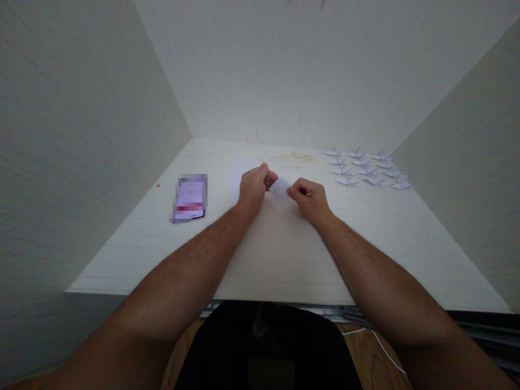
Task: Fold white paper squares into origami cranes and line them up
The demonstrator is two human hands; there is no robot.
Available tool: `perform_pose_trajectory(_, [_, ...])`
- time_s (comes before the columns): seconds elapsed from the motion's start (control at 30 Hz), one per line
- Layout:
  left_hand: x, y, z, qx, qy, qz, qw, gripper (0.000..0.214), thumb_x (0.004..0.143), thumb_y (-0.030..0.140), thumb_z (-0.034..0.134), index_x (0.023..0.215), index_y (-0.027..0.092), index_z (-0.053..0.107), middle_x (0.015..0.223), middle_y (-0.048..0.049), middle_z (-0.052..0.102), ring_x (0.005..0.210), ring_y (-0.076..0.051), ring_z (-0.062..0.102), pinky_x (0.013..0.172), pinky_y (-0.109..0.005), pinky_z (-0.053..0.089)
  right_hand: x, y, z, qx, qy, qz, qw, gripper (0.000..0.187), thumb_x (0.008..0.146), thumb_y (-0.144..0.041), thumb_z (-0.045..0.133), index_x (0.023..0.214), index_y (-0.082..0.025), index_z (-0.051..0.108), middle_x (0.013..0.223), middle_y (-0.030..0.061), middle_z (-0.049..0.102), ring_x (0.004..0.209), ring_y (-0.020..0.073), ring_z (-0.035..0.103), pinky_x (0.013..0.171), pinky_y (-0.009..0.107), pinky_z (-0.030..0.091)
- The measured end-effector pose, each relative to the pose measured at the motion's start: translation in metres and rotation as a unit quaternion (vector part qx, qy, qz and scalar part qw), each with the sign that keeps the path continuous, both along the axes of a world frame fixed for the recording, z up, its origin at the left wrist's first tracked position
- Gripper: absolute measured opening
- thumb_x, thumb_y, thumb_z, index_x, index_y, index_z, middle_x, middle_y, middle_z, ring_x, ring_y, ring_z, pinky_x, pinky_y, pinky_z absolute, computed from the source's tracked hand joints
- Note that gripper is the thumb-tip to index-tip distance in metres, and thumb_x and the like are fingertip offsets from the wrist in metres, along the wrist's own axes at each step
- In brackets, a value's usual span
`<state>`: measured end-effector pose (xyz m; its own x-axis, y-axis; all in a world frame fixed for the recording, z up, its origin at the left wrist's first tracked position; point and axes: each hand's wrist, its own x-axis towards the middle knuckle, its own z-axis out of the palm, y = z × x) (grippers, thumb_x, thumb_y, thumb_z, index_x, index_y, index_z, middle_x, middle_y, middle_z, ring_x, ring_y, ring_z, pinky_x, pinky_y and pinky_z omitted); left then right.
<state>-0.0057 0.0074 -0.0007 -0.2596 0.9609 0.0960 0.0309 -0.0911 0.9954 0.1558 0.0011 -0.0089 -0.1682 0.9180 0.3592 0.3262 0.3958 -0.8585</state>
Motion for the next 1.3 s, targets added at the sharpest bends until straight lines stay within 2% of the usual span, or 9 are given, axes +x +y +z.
perform_pose_trajectory(0.13, [-0.012,-0.003,0.006,0.078,0.31,0.187,0.929,0.017,0.083,0.029,0.057,0.093,0.019,0.068,0.109,-0.0122,0.07,0.117,-0.03,0.059,0.11,-0.049,0.039,0.0,0.001,-0.001,0.0,-0.004,-0.014,1.0,0.024,0.077,-0.032,0.062,0.058,-0.02,0.053,0.053,-0.0056,0.042,0.054,0.0098,0.035,0.055,0.027,0.027])
perform_pose_trajectory(0.23, [-0.022,-0.006,0.009,0.029,0.431,0.217,0.875,0.042,0.078,0.027,0.063,0.12,0.02,0.063,0.149,-0.0178,0.05,0.145,-0.039,0.034,0.12,-0.064,0.018,0.0,0.002,-0.003,0.001,-0.011,-0.014,1.0,0.024,0.077,-0.033,0.063,0.059,-0.02,0.054,0.053,-0.006,0.041,0.054,0.0096,0.034,0.056,0.027,0.027])
perform_pose_trajectory(0.4, [-0.044,0.001,0.009,-0.055,0.423,0.214,0.879,0.067,0.074,0.029,0.071,0.138,0.019,0.052,0.166,-0.0212,0.023,0.155,-0.046,0.002,0.115,-0.078,0.01,0.001,0.004,-0.006,0.007,-0.007,-0.012,1.0,0.025,0.077,-0.034,0.063,0.058,-0.02,0.054,0.052,-0.0061,0.041,0.054,0.0096,0.034,0.056,0.028,0.027])
perform_pose_trajectory(0.57, [-0.054,0.006,0.009,-0.065,0.385,0.222,0.893,0.07,0.072,0.027,0.076,0.136,0.017,0.051,0.167,-0.0245,0.017,0.155,-0.048,-0.001,0.112,-0.083,0.009,0.0,0.002,-0.004,0.001,-0.005,-0.012,1.0,0.025,0.077,-0.033,0.063,0.057,-0.02,0.054,0.052,-0.0062,0.04,0.053,0.0093,0.033,0.055,0.028,0.026])
perform_pose_trajectory(0.7, [-0.047,0.005,0.011,0.039,0.374,0.225,0.899,0.064,0.074,0.021,0.073,0.134,0.018,0.053,0.165,-0.0201,0.024,0.156,-0.044,0.004,0.116,-0.075,0.018,-0.001,0.001,-0.003,0.004,-0.008,-0.011,1.0,0.025,0.077,-0.032,0.063,0.058,-0.02,0.054,0.052,-0.0061,0.041,0.053,0.0094,0.034,0.055,0.028,0.027])
perform_pose_trajectory(0.8, [-0.037,0.006,0.009,0.143,0.323,0.175,0.919,0.045,0.077,0.019,0.068,0.122,0.019,0.063,0.149,-0.0171,0.051,0.144,-0.035,0.039,0.112,-0.054,0.04,-0.001,0.002,-0.004,0.004,-0.007,-0.014,1.0,0.026,0.077,-0.033,0.063,0.058,-0.021,0.053,0.052,-0.0062,0.041,0.053,0.0095,0.034,0.055,0.028,0.026])
perform_pose_trajectory(0.9, [-0.026,0.006,0.004,0.134,0.217,0.043,0.966,0.021,0.083,0.026,0.062,0.101,0.018,0.07,0.099,-0.008,0.073,0.094,-0.021,0.067,0.084,-0.036,0.055,-0.001,0.003,-0.005,-0.001,0.006,-0.013,1.0,0.026,0.076,-0.036,0.063,0.058,-0.021,0.053,0.052,-0.0056,0.042,0.053,0.0099,0.035,0.054,0.028,0.026])
perform_pose_trajectory(1.03, [-0.017,0.002,0.0,0.047,0.107,-0.119,0.986,0.017,0.075,0.031,0.069,0.082,0.016,0.07,0.065,-0.0002,0.065,0.058,-0.012,0.057,0.056,-0.025,0.047,-0.001,0.003,-0.003,-0.007,0.022,-0.012,1.0,0.025,0.075,-0.036,0.064,0.058,-0.021,0.053,0.053,-0.005,0.045,0.054,0.0102,0.037,0.055,0.028,0.029])
perform_pose_trajectory(1.3, [-0.013,0.001,-0.008,-0.002,-0.013,-0.167,0.986,0.015,0.066,0.026,0.075,0.073,0.017,0.066,0.058,0.0017,0.061,0.049,-0.01,0.055,0.049,-0.022,0.042,-0.001,0.009,-0.004,-0.07,0.121,-0.041,0.989,0.027,0.075,-0.042,0.066,0.062,-0.021,0.057,0.05,-0.0048,0.048,0.049,0.0097,0.039,0.049,0.026,0.029])
